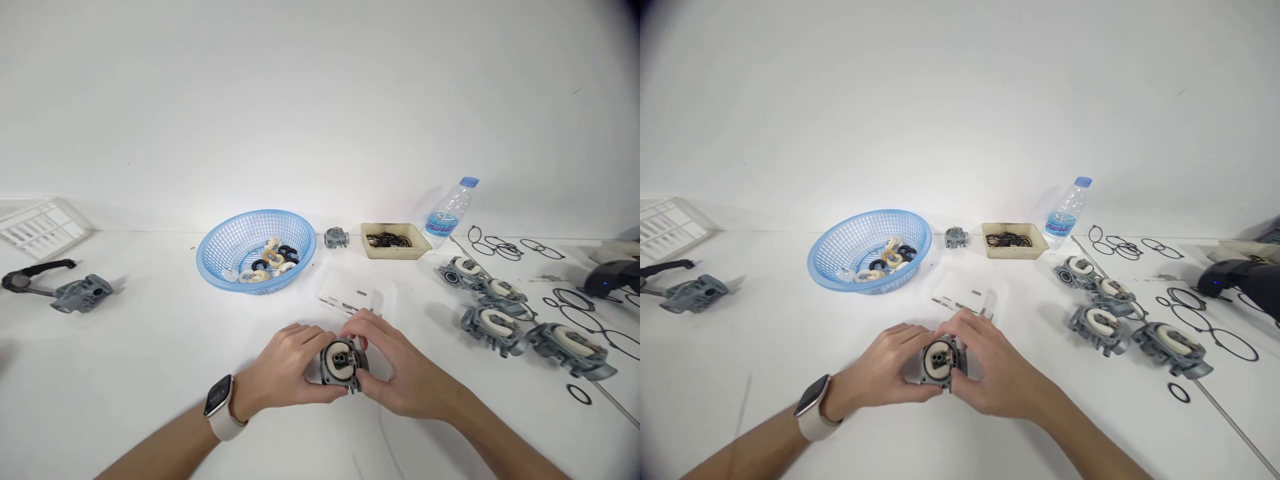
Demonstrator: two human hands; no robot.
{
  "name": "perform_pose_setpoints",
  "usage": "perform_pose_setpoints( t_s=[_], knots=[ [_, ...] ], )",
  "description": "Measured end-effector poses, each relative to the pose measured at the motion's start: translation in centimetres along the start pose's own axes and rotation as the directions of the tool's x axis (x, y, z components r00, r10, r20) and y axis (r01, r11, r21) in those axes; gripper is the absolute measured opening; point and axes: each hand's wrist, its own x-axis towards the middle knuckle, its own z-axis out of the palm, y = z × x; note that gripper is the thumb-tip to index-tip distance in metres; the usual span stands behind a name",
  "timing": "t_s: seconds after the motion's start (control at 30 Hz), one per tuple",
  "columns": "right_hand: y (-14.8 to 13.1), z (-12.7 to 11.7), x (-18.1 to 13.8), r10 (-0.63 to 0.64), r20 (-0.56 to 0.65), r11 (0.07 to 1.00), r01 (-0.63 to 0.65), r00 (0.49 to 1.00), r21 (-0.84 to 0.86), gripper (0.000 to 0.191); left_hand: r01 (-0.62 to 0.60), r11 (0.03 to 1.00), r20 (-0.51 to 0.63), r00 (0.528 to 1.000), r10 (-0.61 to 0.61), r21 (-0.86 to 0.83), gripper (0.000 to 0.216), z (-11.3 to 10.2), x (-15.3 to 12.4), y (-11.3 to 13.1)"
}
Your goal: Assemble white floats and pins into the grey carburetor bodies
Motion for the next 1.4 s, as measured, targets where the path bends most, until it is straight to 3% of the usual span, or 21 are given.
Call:
perform_pose_setpoints(
  t_s=[0.6,0.83,1.1,1.4],
  knots=[
    [-0.26,-0.05,-0.2,0.002,0.067,0.998,-0.005,0.998,0.056,0.051,0.008,1.0,0.028,1.0,-0.008,0.009,0.053,-0.05,0.09,-0.06],
    [0.18,0.44,-0.35,-0.005,-0.046,0.985,-0.003,0.999,-0.172,0.054,-0.007,1.0,0.001,1.0,0.007,0.011,0.056,-0.05,0.06,-0.04],
    [0.07,-0.15,-0.38,-0.001,0.007,1.0,0.001,1.0,-0.004,0.057,-0.021,1.0,-0.001,1.0,0.021,0.002,0.059,0.04,-0.01,-0.16],
    [0.1,0.38,-0.28,-0.019,0.029,0.998,0.02,0.999,-0.058,0.058,-0.001,1.0,0.015,1.0,0.001,0.003,0.055,-0.07,0.03,-0.09]
  ],
)
